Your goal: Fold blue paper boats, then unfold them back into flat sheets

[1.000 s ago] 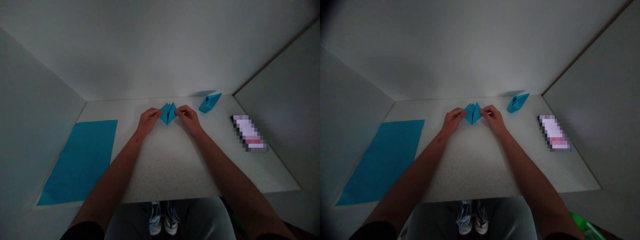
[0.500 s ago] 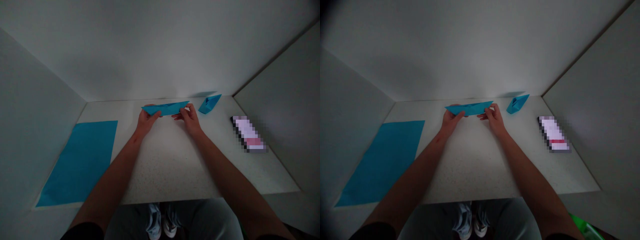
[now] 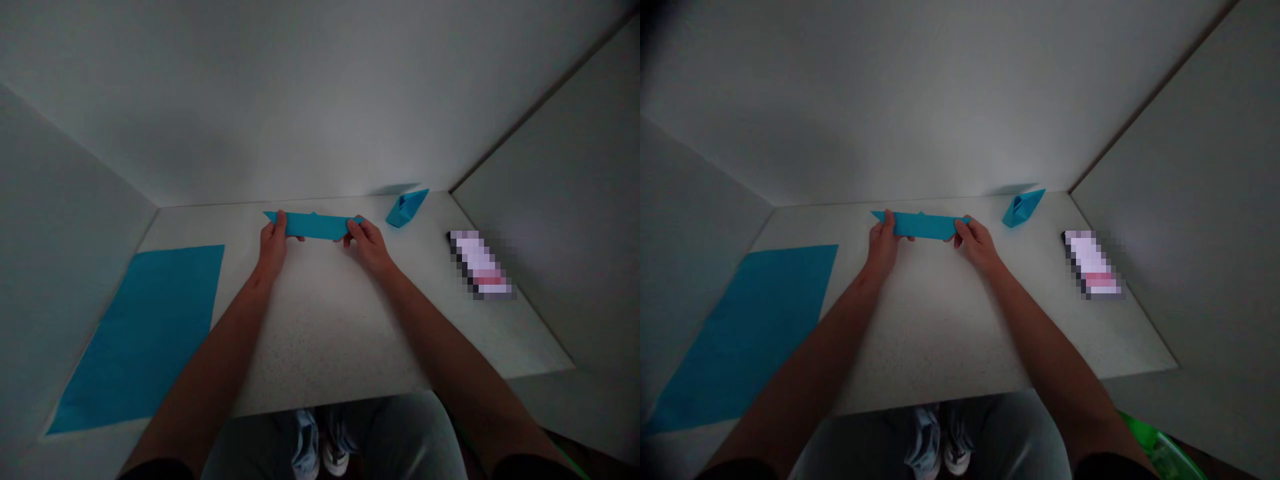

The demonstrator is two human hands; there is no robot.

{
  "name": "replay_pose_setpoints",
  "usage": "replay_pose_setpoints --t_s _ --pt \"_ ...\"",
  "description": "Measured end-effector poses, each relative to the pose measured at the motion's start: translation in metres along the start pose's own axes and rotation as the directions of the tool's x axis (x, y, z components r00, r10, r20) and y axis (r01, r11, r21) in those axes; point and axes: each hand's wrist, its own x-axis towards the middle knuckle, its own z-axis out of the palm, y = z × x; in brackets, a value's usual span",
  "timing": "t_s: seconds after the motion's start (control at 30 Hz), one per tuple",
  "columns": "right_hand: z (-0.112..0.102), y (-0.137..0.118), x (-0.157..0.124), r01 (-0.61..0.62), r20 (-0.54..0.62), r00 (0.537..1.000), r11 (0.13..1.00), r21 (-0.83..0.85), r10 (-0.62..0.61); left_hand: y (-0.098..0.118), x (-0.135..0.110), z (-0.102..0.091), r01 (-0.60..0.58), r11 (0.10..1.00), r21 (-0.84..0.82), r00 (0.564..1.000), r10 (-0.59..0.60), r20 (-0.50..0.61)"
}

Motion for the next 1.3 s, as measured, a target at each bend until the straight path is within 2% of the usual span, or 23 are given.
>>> replay_pose_setpoints --t_s 0.17,0.27,0.43,0.6,0.67,0.73,0.8,0.93,1.1,1.2,1.27,1.3 --pt "-0.005 -0.002 -0.007 0.039 0.031 0.999 0.994 -0.099 -0.036 0.008 0.001 0.002 -0.067 0.989 -0.131 0.994 0.055 -0.095" --pt "-0.007 -0.003 -0.009 0.069 0.026 0.997 0.988 -0.141 -0.066 0.013 0.0 0.002 -0.077 0.989 -0.126 0.993 0.064 -0.104" --pt "-0.007 -0.01 -0.01 0.197 -0.026 0.978 0.958 -0.206 -0.207 0.014 -0.001 0.003 -0.048 0.993 -0.105 0.994 0.037 -0.1" --pt "-0.009 -0.014 -0.011 0.275 0.157 0.958 0.921 -0.275 -0.239 0.012 0.001 0.002 -0.038 0.996 -0.084 0.988 0.025 -0.152" --pt "-0.01 -0.015 -0.011 0.289 0.178 0.954 0.9 -0.325 -0.242 0.011 0.001 0.002 -0.046 0.995 -0.085 0.987 0.032 -0.159" --pt "-0.012 -0.017 -0.013 0.289 0.126 0.957 0.864 -0.413 -0.26 0.01 0.002 0.001 -0.044 0.993 -0.106 0.987 0.027 -0.157" --pt "-0.016 -0.021 -0.016 0.27 0.006 0.949 0.805 -0.528 -0.314 0.009 0.002 0.001 -0.031 0.991 -0.129 0.987 0.011 -0.159" --pt "-0.032 -0.029 -0.019 0.159 -0.209 0.867 0.648 -0.745 -0.452 0.007 0.001 0.001 -0.017 0.99 -0.138 0.989 -0.004 -0.148" --pt "-0.054 -0.031 -0.016 0.027 -0.257 0.811 0.473 -0.881 -0.525 0.006 0.0 0.001 -0.008 0.99 -0.141 0.991 -0.012 -0.137" --pt "-0.051 -0.031 -0.017 0.101 -0.165 0.815 0.417 -0.903 -0.555 0.006 0.001 -0.001 0.007 0.992 -0.128 0.991 -0.023 -0.128" --pt "-0.038 -0.031 -0.019 0.277 0.014 0.828 0.387 -0.88 -0.56 0.006 0.001 -0.001 0.012 0.995 -0.104 0.993 -0.025 -0.117" --pt "-0.03 -0.03 -0.019 0.385 0.122 0.819 0.379 -0.841 -0.561 0.007 0.001 0.0 0.008 0.996 -0.085 0.994 -0.018 -0.11"
